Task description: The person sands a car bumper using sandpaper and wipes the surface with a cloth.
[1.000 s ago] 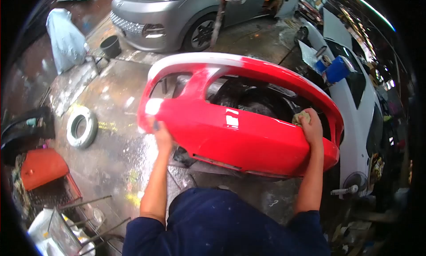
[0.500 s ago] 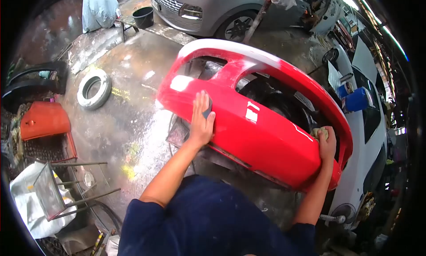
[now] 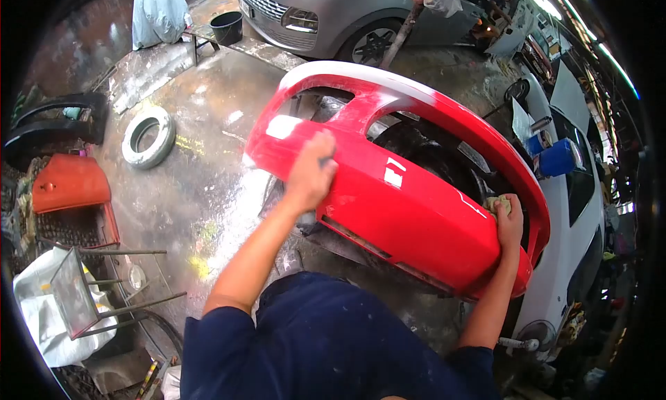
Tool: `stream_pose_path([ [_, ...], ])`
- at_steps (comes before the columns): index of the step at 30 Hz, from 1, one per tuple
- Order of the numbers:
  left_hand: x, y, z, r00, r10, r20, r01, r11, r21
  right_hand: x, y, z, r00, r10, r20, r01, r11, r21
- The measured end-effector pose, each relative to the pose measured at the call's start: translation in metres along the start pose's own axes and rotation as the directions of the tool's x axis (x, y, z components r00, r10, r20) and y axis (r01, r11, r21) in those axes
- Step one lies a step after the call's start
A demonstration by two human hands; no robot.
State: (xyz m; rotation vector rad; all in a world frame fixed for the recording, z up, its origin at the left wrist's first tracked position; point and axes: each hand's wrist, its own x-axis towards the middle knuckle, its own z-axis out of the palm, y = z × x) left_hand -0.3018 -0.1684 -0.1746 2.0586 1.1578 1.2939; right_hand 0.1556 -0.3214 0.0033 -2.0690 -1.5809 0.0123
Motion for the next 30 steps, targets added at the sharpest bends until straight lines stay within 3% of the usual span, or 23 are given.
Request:
stream_pose_path([
  [1, 0.007, -0.029, -0.004, 0.998, -0.043, -0.042, 0.041, 0.998, -0.051, -0.001, 0.002, -0.001, 1.0, 0.018, 0.009, -0.019, 1.0, 0.016],
  [3, 0.028, -0.112, -0.014, 0.958, -0.286, -0.036, 0.276, 0.945, -0.174, -0.002, 0.003, -0.002, 1.0, 0.002, 0.023, -0.002, 1.0, 0.013],
  [6, 0.042, -0.119, -0.012, 0.952, -0.298, -0.072, 0.3, 0.954, 0.013, -0.001, 0.005, -0.003, 1.0, 0.0, 0.024, 0.001, 1.0, -0.013],
  [7, 0.038, -0.08, 0.001, 0.959, -0.268, -0.097, 0.26, 0.962, -0.089, 0.0, 0.005, -0.002, 1.0, 0.006, 0.015, -0.005, 1.0, -0.023],
  [8, 0.04, -0.02, 0.003, 0.99, -0.129, -0.055, 0.131, 0.991, 0.037, -0.002, 0.004, -0.002, 1.0, -0.01, 0.001, 0.011, 1.0, -0.014],
  [9, 0.033, 0.021, 0.013, 0.996, -0.068, 0.06, 0.07, 0.997, -0.035, -0.002, 0.001, -0.002, 1.0, -0.005, 0.004, 0.005, 1.0, -0.018],
  [11, 0.022, 0.084, 0.031, 0.97, 0.198, 0.144, -0.208, 0.976, 0.058, -0.005, -0.004, -0.006, 1.0, 0.015, 0.008, -0.015, 0.999, -0.036],
  [13, 0.026, 0.088, 0.026, 0.939, 0.222, 0.262, -0.241, 0.97, 0.041, -0.001, 0.01, -0.003, 0.999, -0.03, -0.022, 0.029, 0.999, -0.023],
  [15, 0.037, 0.047, 0.009, 0.96, -0.084, 0.268, 0.119, 0.986, -0.115, -0.004, 0.015, -0.004, 0.997, -0.069, -0.037, 0.068, 0.998, -0.014],
  [17, 0.046, -0.052, -0.003, 0.975, -0.143, 0.168, 0.16, 0.982, -0.096, -0.006, 0.012, -0.004, 0.996, -0.063, -0.058, 0.062, 0.998, -0.017],
  [19, 0.051, -0.089, -0.013, 0.979, -0.182, 0.094, 0.185, 0.983, -0.016, -0.005, 0.006, -0.005, 0.996, -0.028, -0.084, 0.026, 0.999, -0.027],
  [22, 0.043, -0.004, 0.023, 0.994, -0.083, 0.067, 0.082, 0.997, 0.014, -0.005, 0.003, -0.009, 0.998, 0.037, -0.055, -0.039, 0.999, -0.028],
  [23, 0.036, 0.05, 0.034, 0.987, -0.086, 0.139, 0.095, 0.994, -0.06, -0.007, 0.002, -0.008, 0.997, 0.044, -0.059, -0.046, 0.999, -0.021],
  [24, 0.034, 0.093, 0.046, 0.969, 0.117, 0.22, -0.123, 0.992, 0.015, -0.007, 0.001, -0.008, 0.997, 0.048, -0.058, -0.049, 0.999, -0.018],
  [26, 0.021, 0.16, 0.063, 0.883, 0.317, 0.346, -0.354, 0.934, 0.045, -0.008, 0.004, -0.008, 0.998, 0.035, -0.059, -0.036, 0.999, -0.023],
  [27, 0.021, 0.165, 0.064, 0.871, 0.329, 0.364, -0.361, 0.932, 0.021, -0.007, 0.007, -0.008, 0.997, 0.035, -0.07, -0.036, 0.999, -0.013],
  [29, 0.038, 0.132, 0.044, 0.897, 0.207, 0.391, -0.204, 0.978, -0.05, -0.008, 0.01, -0.006, 0.996, 0.025, -0.084, -0.024, 1.0, 0.011],
  [30, 0.043, 0.086, 0.035, 0.944, 0.102, 0.315, -0.063, 0.99, -0.13, -0.009, 0.004, -0.009, 0.996, 0.059, -0.061, -0.057, 0.997, 0.043],
])
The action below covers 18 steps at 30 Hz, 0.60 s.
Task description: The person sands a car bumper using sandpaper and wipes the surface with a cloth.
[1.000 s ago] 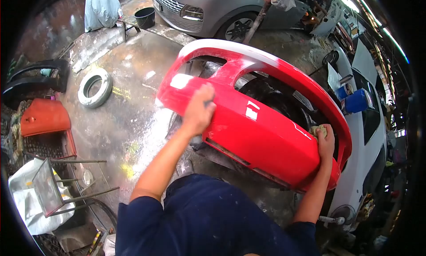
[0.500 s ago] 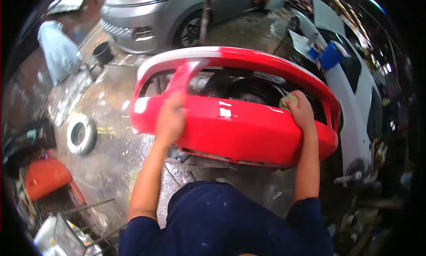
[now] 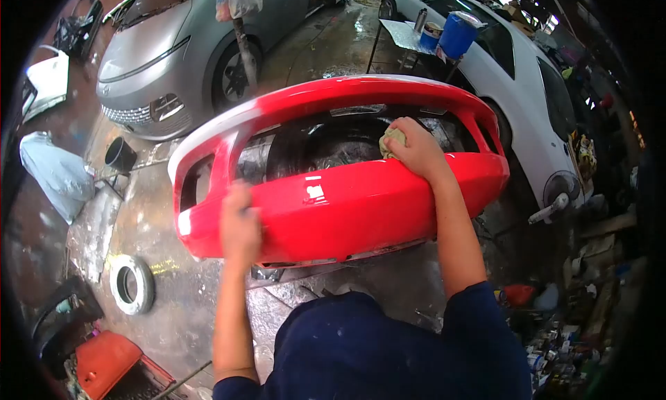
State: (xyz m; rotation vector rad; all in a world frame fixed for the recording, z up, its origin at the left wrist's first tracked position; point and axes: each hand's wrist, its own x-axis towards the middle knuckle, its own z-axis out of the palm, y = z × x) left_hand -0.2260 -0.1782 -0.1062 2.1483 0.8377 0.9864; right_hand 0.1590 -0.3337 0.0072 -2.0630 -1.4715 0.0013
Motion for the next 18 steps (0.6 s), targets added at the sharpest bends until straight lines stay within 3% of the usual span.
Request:
stream_pose_path([
  [1, -0.006, -0.056, -0.014, 0.991, -0.112, -0.076, 0.102, 0.987, -0.126, 0.0, -0.004, 0.0, 1.0, 0.01, -0.004, -0.01, 1.0, -0.009],
  [2, -0.009, -0.11, -0.034, 0.985, -0.131, -0.112, 0.127, 0.991, -0.04, 0.001, -0.007, -0.001, 1.0, 0.015, -0.006, -0.015, 1.0, -0.021],
  [3, -0.004, -0.112, -0.05, 0.977, -0.154, -0.149, 0.162, 0.986, 0.044, 0.0, -0.008, -0.001, 1.0, 0.021, -0.001, -0.021, 0.999, -0.032],
  [6, 0.006, -0.09, -0.033, 0.939, -0.304, -0.159, 0.316, 0.947, 0.055, 0.0, -0.008, -0.003, 0.999, 0.03, 0.017, -0.028, 0.997, -0.073],
  [8, 0.007, -0.007, 0.009, 0.977, -0.122, -0.175, 0.121, 0.993, -0.016, 0.001, 0.002, -0.001, 1.0, -0.01, -0.015, 0.009, 0.999, -0.042],
  [9, 0.008, 0.018, 0.023, 0.994, 0.044, -0.105, -0.028, 0.988, 0.149, -0.002, 0.008, 0.002, 0.999, -0.031, -0.015, 0.031, 0.999, -0.02],
  [10, 0.009, 0.043, 0.031, 0.991, 0.122, -0.052, -0.114, 0.983, 0.142, -0.001, 0.009, 0.003, 0.999, -0.029, -0.022, 0.028, 0.999, -0.032],
  [11, 0.005, 0.048, 0.035, 0.98, 0.201, 0.008, -0.194, 0.934, 0.301, -0.001, 0.01, 0.005, 0.998, -0.04, -0.047, 0.039, 0.999, -0.037],
  [13, 0.004, 0.023, 0.009, 0.982, 0.154, 0.105, -0.174, 0.959, 0.224, 0.003, 0.008, 0.004, 0.998, -0.061, 0.005, 0.061, 0.998, -0.014],
  [15, -0.01, -0.071, -0.019, 0.998, -0.06, -0.035, 0.061, 0.998, 0.014, 0.005, 0.002, 0.003, 0.999, -0.043, 0.018, 0.044, 0.999, -0.014],
  [18, -0.015, -0.153, -0.05, 0.954, -0.274, -0.125, 0.276, 0.961, 0.005, 0.006, -0.001, 0.005, 0.999, -0.012, 0.03, 0.013, 0.999, -0.051],
])
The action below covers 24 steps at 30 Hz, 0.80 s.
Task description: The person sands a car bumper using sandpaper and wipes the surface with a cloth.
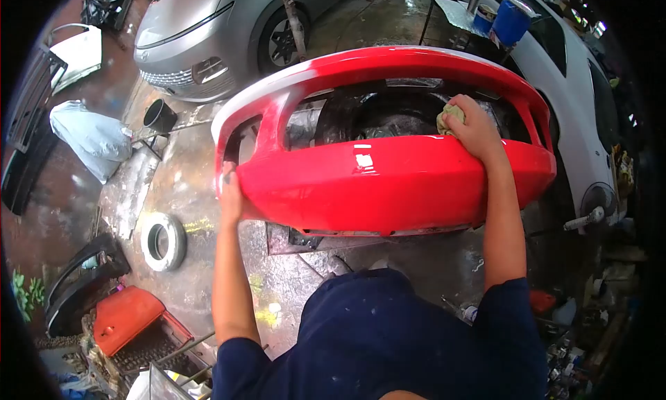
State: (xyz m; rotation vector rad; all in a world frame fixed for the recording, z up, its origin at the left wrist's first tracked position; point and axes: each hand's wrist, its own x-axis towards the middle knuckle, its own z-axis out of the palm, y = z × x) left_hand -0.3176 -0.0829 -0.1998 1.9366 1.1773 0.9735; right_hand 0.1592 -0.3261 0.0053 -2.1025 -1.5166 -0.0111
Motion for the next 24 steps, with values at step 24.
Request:
stream_pose_path([
  [24, -0.056, 0.071, 0.045, 0.952, 0.201, -0.229, -0.173, 0.976, 0.135, -0.002, 0.001, -0.001, 0.998, 0.017, 0.053, -0.019, 0.999, 0.028],
])
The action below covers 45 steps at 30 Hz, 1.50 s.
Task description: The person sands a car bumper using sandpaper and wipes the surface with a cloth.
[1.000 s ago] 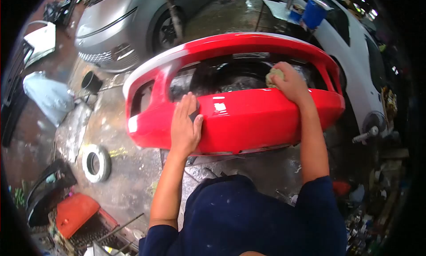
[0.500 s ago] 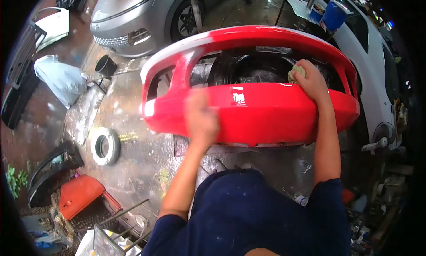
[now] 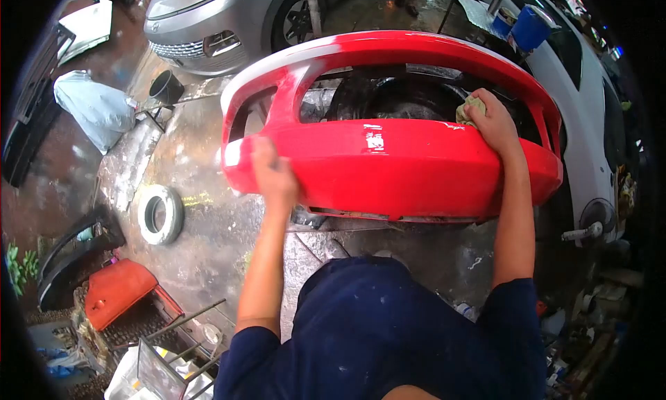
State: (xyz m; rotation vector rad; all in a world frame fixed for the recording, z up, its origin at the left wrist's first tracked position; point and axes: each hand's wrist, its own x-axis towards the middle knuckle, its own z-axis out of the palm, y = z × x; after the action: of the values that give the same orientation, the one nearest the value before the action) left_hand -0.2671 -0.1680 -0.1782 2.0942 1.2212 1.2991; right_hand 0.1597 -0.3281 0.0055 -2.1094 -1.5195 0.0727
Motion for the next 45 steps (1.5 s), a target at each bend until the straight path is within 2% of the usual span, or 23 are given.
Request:
stream_pose_path([
  [2, 0.007, -0.086, -0.002, 0.953, -0.252, -0.166, 0.243, 0.967, -0.076, 0.003, 0.0, 0.001, 1.0, 0.012, -0.002, -0.012, 0.999, -0.034],
  [5, 0.001, -0.041, 0.021, 0.935, -0.236, -0.263, 0.2, 0.967, -0.155, 0.004, 0.002, 0.004, 1.0, 0.009, 0.003, -0.009, 0.999, -0.044],
  [6, -0.009, 0.005, 0.034, 0.972, -0.116, -0.207, 0.081, 0.982, -0.17, 0.004, 0.003, 0.004, 1.0, 0.007, 0.013, -0.006, 0.999, -0.044],
  [7, -0.017, 0.072, 0.028, 0.998, -0.005, -0.056, 0.008, 0.999, 0.052, 0.002, 0.002, 0.003, 0.999, 0.024, 0.023, -0.023, 0.998, -0.057],
  [8, -0.031, 0.106, 0.043, 0.994, 0.09, 0.07, -0.096, 0.991, 0.094, 0.002, -0.001, 0.002, 0.999, 0.038, 0.034, -0.036, 0.997, -0.069],
  [11, -0.066, 0.17, 0.08, 0.85, 0.382, 0.363, -0.314, 0.92, -0.234, 0.004, 0.005, 0.002, 0.999, 0.0, 0.041, 0.002, 0.998, -0.07],
  [14, -0.063, 0.132, 0.068, 0.865, 0.31, 0.395, -0.248, 0.948, -0.201, 0.002, 0.005, 0.002, 0.999, -0.036, 0.038, 0.038, 0.997, -0.061],
  [15, -0.06, 0.099, 0.063, 0.952, 0.279, 0.125, -0.281, 0.96, -0.005, 0.001, 0.005, 0.002, 0.999, -0.038, 0.033, 0.04, 0.998, -0.054],
  [16, -0.046, 0.07, 0.046, 0.996, 0.092, -0.01, -0.091, 0.991, 0.096, 0.002, 0.004, 0.002, 0.998, -0.043, 0.048, 0.044, 0.999, -0.021],
  [18, -0.018, -0.005, 0.028, 0.946, -0.173, -0.275, 0.149, 0.983, -0.103, 0.004, 0.003, 0.002, 0.998, -0.049, 0.035, 0.05, 0.998, -0.028],
  [21, 0.013, -0.098, 0.013, 0.787, -0.506, -0.354, 0.468, 0.862, -0.193, 0.001, 0.004, 0.004, 0.998, -0.056, 0.042, 0.058, 0.997, -0.052],
  [24, 0.009, -0.051, 0.024, 0.746, -0.537, -0.394, 0.439, 0.841, -0.316, 0.003, 0.002, 0.0, 0.997, -0.058, 0.058, 0.062, 0.995, -0.074],
  [25, -0.005, -0.017, 0.036, 0.825, -0.417, -0.381, 0.305, 0.897, -0.321, 0.003, 0.002, 0.001, 0.996, -0.051, 0.069, 0.057, 0.995, -0.078],
  [26, -0.021, 0.037, 0.051, 0.89, -0.173, -0.421, 0.196, 0.981, 0.01, 0.005, 0.008, 0.003, 0.994, -0.074, 0.076, 0.08, 0.993, -0.081],
  [27, -0.034, 0.089, 0.064, 0.938, -0.145, -0.314, 0.179, 0.981, 0.08, 0.006, 0.005, 0.003, 0.994, -0.071, 0.08, 0.077, 0.994, -0.079],
  [29, -0.065, 0.174, 0.09, 0.998, -0.037, -0.059, 0.044, 0.99, 0.136, 0.004, -0.003, -0.001, 0.994, -0.062, 0.092, 0.069, 0.995, -0.079],
  [31, -0.082, 0.214, 0.107, 0.99, 0.141, 0.019, -0.14, 0.989, -0.056, 0.005, -0.003, -0.002, 0.993, -0.058, 0.099, 0.064, 0.996, -0.058],
  [34, -0.074, 0.187, 0.087, 0.985, 0.147, 0.094, -0.146, 0.989, -0.018, 0.003, 0.007, -0.001, 0.987, -0.148, 0.068, 0.15, 0.988, -0.021],
  [35, -0.072, 0.169, 0.075, 0.99, 0.139, -0.036, -0.138, 0.99, 0.039, 0.004, 0.012, 0.002, 0.981, -0.19, 0.051, 0.19, 0.982, -0.007],
  [39, -0.045, 0.079, 0.029, 0.98, -0.072, -0.185, 0.109, 0.974, 0.199, 0.004, 0.01, 0.001, 0.982, -0.184, 0.044, 0.185, 0.982, -0.031],
  [41, -0.038, 0.024, 0.016, 0.925, -0.23, -0.301, 0.266, 0.96, 0.086, 0.001, 0.007, 0.0, 0.985, -0.168, 0.04, 0.169, 0.985, -0.036],
  [44, -0.025, -0.065, -0.009, 0.845, -0.474, -0.247, 0.501, 0.863, 0.061, 0.003, 0.013, 0.001, 0.988, -0.149, 0.036, 0.15, 0.988, -0.047],
  [45, -0.024, -0.064, -0.009, 0.874, -0.374, -0.311, 0.437, 0.884, 0.167, 0.003, 0.012, 0.001, 0.989, -0.146, 0.034, 0.147, 0.987, -0.056],
])
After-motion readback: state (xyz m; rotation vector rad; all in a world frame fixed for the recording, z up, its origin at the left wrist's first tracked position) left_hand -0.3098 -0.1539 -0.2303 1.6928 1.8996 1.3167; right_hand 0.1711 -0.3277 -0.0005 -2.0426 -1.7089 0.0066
